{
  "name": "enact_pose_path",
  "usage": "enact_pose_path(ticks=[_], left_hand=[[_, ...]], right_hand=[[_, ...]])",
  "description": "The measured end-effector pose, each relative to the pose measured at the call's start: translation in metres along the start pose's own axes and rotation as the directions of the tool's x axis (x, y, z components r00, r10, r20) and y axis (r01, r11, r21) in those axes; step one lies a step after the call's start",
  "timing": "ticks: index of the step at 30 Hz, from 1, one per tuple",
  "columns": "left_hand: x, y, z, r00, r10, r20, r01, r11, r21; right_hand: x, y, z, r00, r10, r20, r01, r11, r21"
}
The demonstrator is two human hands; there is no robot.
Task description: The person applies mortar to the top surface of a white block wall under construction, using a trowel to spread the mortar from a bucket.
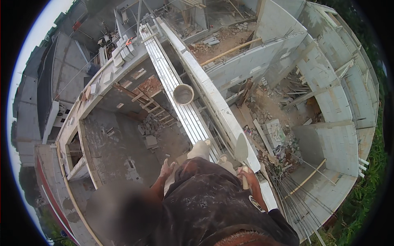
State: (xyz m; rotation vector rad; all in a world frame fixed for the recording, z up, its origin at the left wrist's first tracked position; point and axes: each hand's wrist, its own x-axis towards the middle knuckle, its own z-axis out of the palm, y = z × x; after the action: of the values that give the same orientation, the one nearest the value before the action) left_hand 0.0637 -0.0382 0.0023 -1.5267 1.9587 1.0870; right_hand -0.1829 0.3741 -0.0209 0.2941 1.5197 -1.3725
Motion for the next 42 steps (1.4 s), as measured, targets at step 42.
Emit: enact_pose_path(ticks=[42], left_hand=[[0.776, 0.202, -0.056, 0.976, 0.213, 0.049, -0.213, 0.977, -0.001]], right_hand=[[0.141, -0.084, 0.259, 0.723, 0.634, -0.275, -0.556, 0.77, 0.313]])
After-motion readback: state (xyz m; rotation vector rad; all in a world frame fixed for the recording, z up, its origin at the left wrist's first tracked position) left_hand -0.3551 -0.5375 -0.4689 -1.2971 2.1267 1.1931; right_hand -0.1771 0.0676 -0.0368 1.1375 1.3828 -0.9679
